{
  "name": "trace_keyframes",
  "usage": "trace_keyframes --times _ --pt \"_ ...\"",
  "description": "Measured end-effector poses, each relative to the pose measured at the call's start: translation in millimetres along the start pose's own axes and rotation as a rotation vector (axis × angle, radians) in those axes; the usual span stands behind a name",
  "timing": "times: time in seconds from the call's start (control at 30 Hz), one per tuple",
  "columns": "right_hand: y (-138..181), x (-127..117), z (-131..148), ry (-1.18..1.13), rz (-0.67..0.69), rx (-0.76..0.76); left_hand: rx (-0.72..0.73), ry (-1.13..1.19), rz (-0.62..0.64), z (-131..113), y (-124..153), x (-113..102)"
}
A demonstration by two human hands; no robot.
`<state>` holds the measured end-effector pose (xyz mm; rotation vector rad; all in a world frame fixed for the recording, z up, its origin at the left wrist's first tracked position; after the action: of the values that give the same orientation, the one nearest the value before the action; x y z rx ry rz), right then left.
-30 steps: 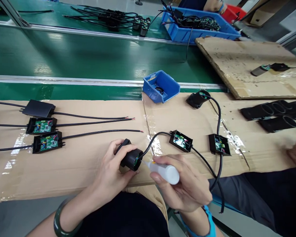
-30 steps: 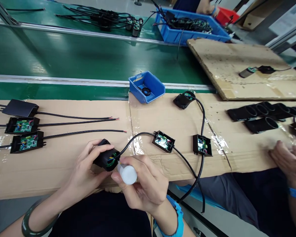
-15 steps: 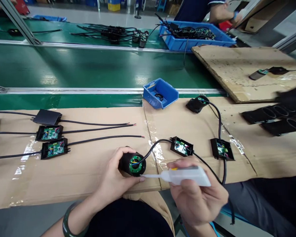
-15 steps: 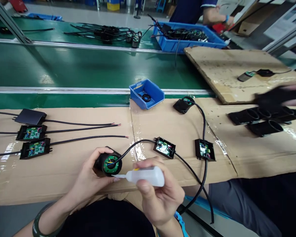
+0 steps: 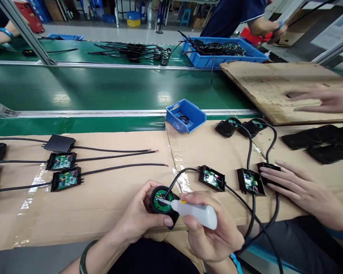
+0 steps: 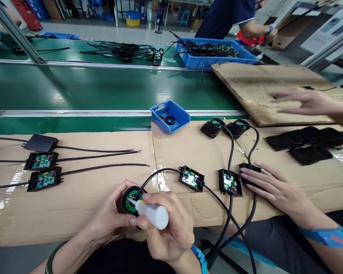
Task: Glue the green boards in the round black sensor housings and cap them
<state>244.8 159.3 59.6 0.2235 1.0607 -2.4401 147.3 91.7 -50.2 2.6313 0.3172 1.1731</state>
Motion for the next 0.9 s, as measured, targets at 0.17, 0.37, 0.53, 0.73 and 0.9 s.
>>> trace_keyframes --times 0.17,0.37,0.53,0.73,0.9 --pt "-9 7 9 0.075 0.082 -0.070 0.004 -0.007 0.006 0 0 -1" --pt "-11 8 9 0.090 0.074 -0.104 0.019 -0.023 0.003 -2 0 -2" --pt "-13 11 10 0.005 0.078 -0.052 0.008 -0.012 0.002 -3 2 -2" --pt "-16 9 12 -0.003 0.050 -0.042 -0.011 -0.010 -0.005 -2 3 -1" --pt "-22 10 16 0.073 0.062 -0.110 0.014 -0.035 0.005 -3 2 -2"
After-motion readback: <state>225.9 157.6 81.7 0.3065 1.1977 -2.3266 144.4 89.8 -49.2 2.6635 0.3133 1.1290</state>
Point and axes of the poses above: each hand's wrist, its own y-axis away from the middle knuckle, its own x-axis out of the palm, z = x × y, the point moved 8 cm from there along -y, towards the middle knuckle, and after that the axes turned 3 degrees about z, right-handed, at the moved point
